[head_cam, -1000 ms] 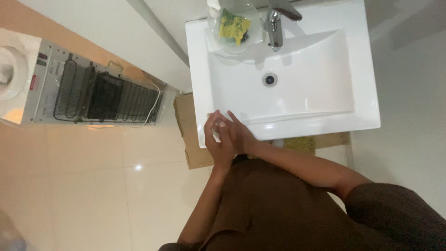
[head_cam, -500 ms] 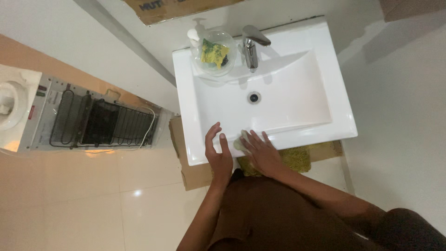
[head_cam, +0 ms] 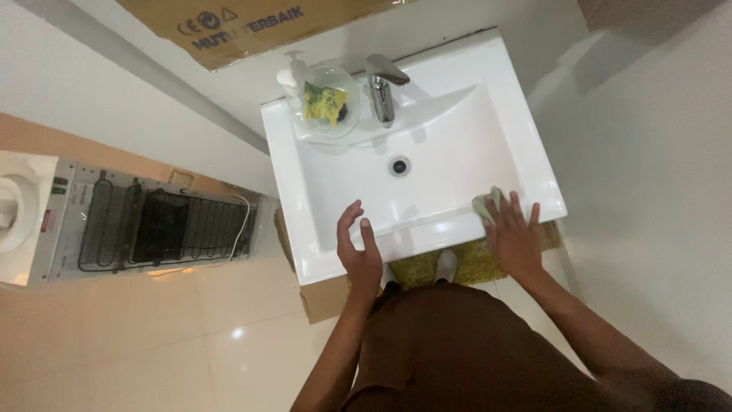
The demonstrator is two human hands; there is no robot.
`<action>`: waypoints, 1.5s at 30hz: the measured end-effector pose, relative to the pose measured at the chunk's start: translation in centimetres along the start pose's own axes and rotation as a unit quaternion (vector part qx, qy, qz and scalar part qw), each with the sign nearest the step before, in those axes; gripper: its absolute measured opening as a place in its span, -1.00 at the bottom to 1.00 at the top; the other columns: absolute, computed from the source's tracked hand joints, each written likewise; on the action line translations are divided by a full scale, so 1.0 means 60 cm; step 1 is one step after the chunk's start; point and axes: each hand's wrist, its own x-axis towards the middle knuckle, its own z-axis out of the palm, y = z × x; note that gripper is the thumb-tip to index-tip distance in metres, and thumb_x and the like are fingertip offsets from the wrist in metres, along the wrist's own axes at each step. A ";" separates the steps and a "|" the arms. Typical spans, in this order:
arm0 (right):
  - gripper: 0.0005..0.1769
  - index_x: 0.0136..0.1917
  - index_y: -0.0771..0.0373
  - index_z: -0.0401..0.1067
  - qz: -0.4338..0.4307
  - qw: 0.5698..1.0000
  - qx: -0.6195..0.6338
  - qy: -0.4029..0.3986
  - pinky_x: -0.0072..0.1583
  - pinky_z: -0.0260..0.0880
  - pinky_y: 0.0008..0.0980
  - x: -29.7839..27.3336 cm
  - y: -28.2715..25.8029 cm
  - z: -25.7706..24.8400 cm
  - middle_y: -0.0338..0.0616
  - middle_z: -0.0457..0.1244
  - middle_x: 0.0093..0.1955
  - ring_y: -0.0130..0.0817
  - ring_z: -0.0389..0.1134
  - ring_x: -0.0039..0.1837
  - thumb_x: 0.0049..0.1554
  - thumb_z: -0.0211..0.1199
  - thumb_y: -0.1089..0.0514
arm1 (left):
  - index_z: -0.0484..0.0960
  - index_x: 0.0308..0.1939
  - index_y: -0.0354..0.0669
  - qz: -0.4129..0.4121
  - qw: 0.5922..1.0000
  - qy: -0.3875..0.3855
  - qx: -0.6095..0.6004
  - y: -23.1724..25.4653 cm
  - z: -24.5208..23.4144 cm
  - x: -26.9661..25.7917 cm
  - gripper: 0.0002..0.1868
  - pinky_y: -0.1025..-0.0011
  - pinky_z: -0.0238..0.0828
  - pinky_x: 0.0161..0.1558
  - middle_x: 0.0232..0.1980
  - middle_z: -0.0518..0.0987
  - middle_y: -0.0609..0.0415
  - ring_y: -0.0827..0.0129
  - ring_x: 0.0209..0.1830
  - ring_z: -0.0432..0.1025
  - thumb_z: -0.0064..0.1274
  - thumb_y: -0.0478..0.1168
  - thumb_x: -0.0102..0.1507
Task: The person wipes the surfaces of a white pedestal sink, including the basin, the rim, and the faucet, using a green cloth.
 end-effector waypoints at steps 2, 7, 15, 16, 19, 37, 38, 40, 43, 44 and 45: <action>-0.33 0.68 0.03 -0.14 0.028 0.999 0.017 0.016 0.58 -0.56 0.35 -0.006 0.026 -0.003 -0.02 -0.17 0.71 -0.06 -0.38 0.74 0.39 -0.42 -0.17 | 0.51 0.26 -0.26 -0.008 1.000 -0.003 0.011 0.004 0.005 -0.001 -0.68 0.23 0.29 0.37 0.29 0.54 -0.07 0.18 0.30 0.42 -0.12 -0.34 0.44; -0.35 0.69 0.09 -0.08 0.047 0.997 0.050 0.047 0.56 -0.51 0.40 0.010 0.073 -0.011 0.08 -0.10 0.71 0.05 -0.31 0.74 0.40 -0.36 -0.10 | 0.50 0.28 -0.26 -0.004 1.000 -0.012 0.008 0.007 0.027 0.003 -0.67 0.24 0.31 0.36 0.32 0.52 -0.06 0.22 0.28 0.43 -0.12 -0.34 0.44; -0.32 0.72 0.13 -0.12 0.086 0.993 0.069 0.032 0.56 -0.56 0.39 0.083 0.118 -0.023 0.21 -0.07 0.68 0.15 -0.31 0.72 0.43 -0.37 -0.13 | 0.51 0.28 -0.27 -0.015 1.000 -0.010 0.022 -0.005 0.059 0.013 -0.67 0.25 0.36 0.32 0.32 0.53 -0.07 0.21 0.24 0.45 -0.13 -0.35 0.44; -0.32 0.72 0.13 -0.12 0.087 0.993 0.069 0.031 0.56 -0.56 0.39 0.095 0.122 -0.022 0.21 -0.07 0.68 0.15 -0.31 0.72 0.43 -0.37 -0.13 | 0.50 0.28 -0.27 -0.012 1.000 -0.010 0.026 -0.007 0.064 0.016 -0.67 0.25 0.36 0.32 0.32 0.52 -0.07 0.21 0.25 0.45 -0.13 -0.34 0.45; -0.32 0.73 0.16 -0.13 0.084 0.994 0.066 0.024 0.55 -0.57 0.39 0.136 0.133 -0.019 0.21 -0.08 0.67 0.15 -0.32 0.72 0.44 -0.38 -0.12 | 0.49 0.29 -0.28 -0.013 0.999 -0.008 0.033 -0.009 0.073 0.017 -0.68 0.25 0.37 0.32 0.33 0.52 -0.07 0.21 0.25 0.46 -0.13 -0.34 0.45; -0.31 0.72 0.32 -0.16 0.091 0.991 0.097 0.016 0.58 -0.65 0.28 0.408 0.113 -0.048 0.23 -0.20 0.72 0.10 -0.40 0.74 0.44 -0.35 -0.04 | 0.47 0.28 -0.27 -0.035 0.998 0.003 0.045 -0.034 0.071 0.085 -0.71 0.26 0.37 0.33 0.37 0.50 -0.07 0.19 0.29 0.45 -0.13 -0.31 0.49; -0.32 0.72 0.34 -0.16 0.085 0.991 0.101 0.021 0.58 -0.66 0.28 0.418 0.113 -0.048 0.23 -0.20 0.73 0.10 -0.39 0.74 0.45 -0.33 -0.02 | 0.48 0.27 -0.28 -0.034 0.998 0.002 0.049 -0.036 0.069 0.087 -0.72 0.25 0.36 0.34 0.37 0.50 -0.08 0.18 0.29 0.44 -0.13 -0.32 0.49; -0.32 0.73 0.36 -0.16 0.080 0.991 0.103 0.032 0.59 -0.66 0.29 0.441 0.114 -0.046 0.23 -0.21 0.74 0.10 -0.39 0.75 0.46 -0.32 -0.01 | 0.47 0.28 -0.28 -0.030 0.998 -0.001 0.056 -0.041 0.065 0.094 -0.71 0.26 0.37 0.33 0.37 0.50 -0.07 0.19 0.28 0.45 -0.13 -0.32 0.49; -0.34 0.72 0.38 -0.14 0.062 0.994 0.080 0.036 0.59 -0.66 0.29 0.478 0.116 -0.039 0.27 -0.20 0.73 0.09 -0.40 0.75 0.49 -0.31 -0.01 | 0.47 0.28 -0.28 -0.028 0.998 0.007 0.052 -0.049 0.066 0.112 -0.71 0.26 0.38 0.32 0.36 0.50 -0.07 0.20 0.27 0.46 -0.12 -0.33 0.48; -0.34 0.72 0.38 -0.13 0.059 0.995 0.070 0.047 0.58 -0.65 0.28 0.493 0.116 -0.038 0.27 -0.20 0.73 0.09 -0.40 0.75 0.48 -0.29 0.00 | 0.48 0.27 -0.28 -0.036 0.998 0.014 0.041 -0.051 0.065 0.116 -0.71 0.26 0.38 0.31 0.36 0.50 -0.08 0.20 0.26 0.46 -0.12 -0.33 0.47; -0.33 0.71 0.38 -0.13 0.056 0.995 0.059 0.059 0.58 -0.65 0.28 0.502 0.115 -0.037 0.28 -0.20 0.73 0.08 -0.40 0.75 0.46 -0.28 0.02 | 0.48 0.27 -0.28 -0.036 0.998 0.015 0.041 -0.052 0.064 0.122 -0.71 0.26 0.38 0.31 0.36 0.50 -0.08 0.20 0.26 0.46 -0.12 -0.33 0.47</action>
